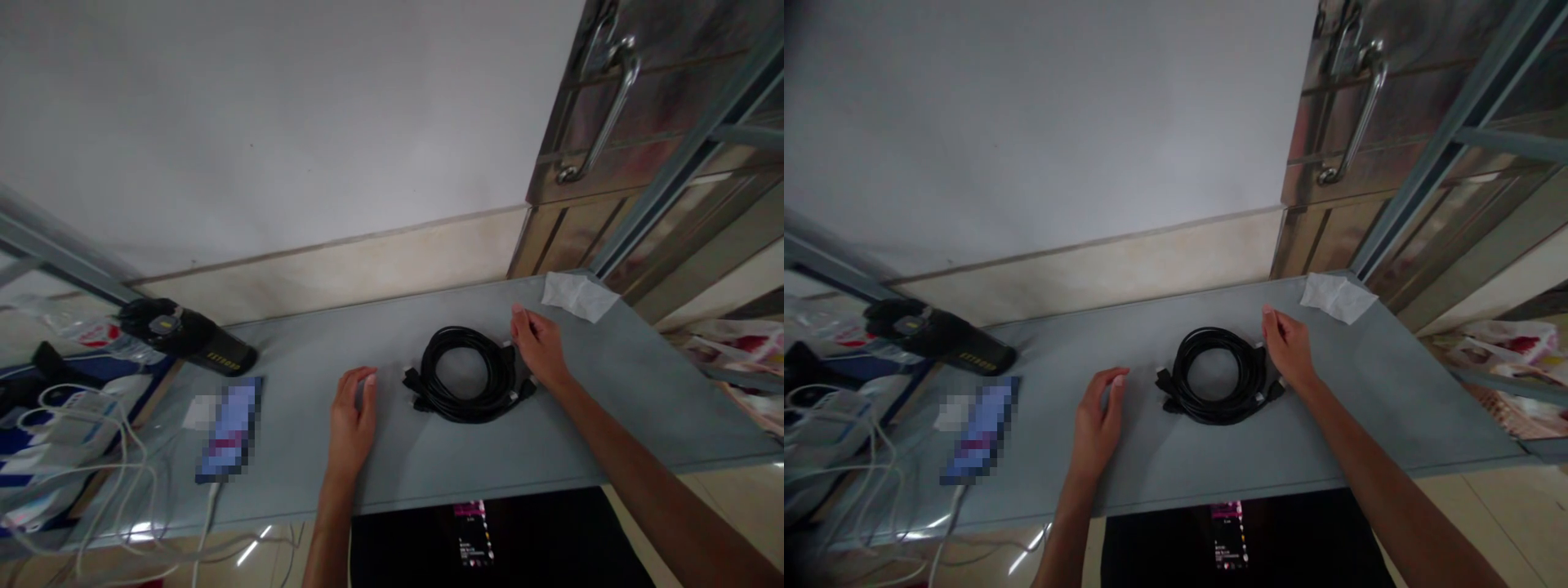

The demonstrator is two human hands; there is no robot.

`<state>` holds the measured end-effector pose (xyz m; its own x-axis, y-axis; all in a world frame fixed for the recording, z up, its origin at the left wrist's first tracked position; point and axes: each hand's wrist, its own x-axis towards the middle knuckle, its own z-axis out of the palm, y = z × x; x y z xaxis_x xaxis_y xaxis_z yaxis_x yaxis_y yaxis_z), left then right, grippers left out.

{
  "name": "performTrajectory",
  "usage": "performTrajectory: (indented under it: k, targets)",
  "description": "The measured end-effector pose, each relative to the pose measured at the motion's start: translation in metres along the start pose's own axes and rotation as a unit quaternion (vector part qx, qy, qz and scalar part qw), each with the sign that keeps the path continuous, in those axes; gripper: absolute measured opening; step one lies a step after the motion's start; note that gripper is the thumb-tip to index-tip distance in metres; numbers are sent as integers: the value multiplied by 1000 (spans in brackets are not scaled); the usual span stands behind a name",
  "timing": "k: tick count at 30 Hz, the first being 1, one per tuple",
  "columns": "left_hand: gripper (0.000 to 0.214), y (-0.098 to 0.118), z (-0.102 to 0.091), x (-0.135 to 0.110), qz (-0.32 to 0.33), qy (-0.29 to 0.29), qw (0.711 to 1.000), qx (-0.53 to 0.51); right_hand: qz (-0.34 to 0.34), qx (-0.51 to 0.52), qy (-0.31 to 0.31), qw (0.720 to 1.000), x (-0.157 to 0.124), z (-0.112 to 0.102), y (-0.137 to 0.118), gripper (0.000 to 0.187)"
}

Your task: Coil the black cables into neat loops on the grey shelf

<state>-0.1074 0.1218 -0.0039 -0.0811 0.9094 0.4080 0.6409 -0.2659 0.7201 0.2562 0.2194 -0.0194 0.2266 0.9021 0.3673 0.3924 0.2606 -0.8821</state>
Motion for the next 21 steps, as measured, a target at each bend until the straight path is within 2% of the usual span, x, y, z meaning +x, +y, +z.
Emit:
performTrajectory:
  k: [7,13,18,21]
  targets:
    - [42,0,-5,0,-85,36,995,-30,-13,-3,-7,1000,-3,0,-2,64]
    - [48,-6,-6,-1,-115,55,991,-32,-41,-9,-13,999,-7,0,-6,61]
    - [53,-9,-6,-1,-119,65,991,-23,-95,-32,-2,995,-6,-2,-11,56]
    - [54,-9,-5,0,-126,69,990,-17,-146,-41,-26,988,-9,-7,-19,49]
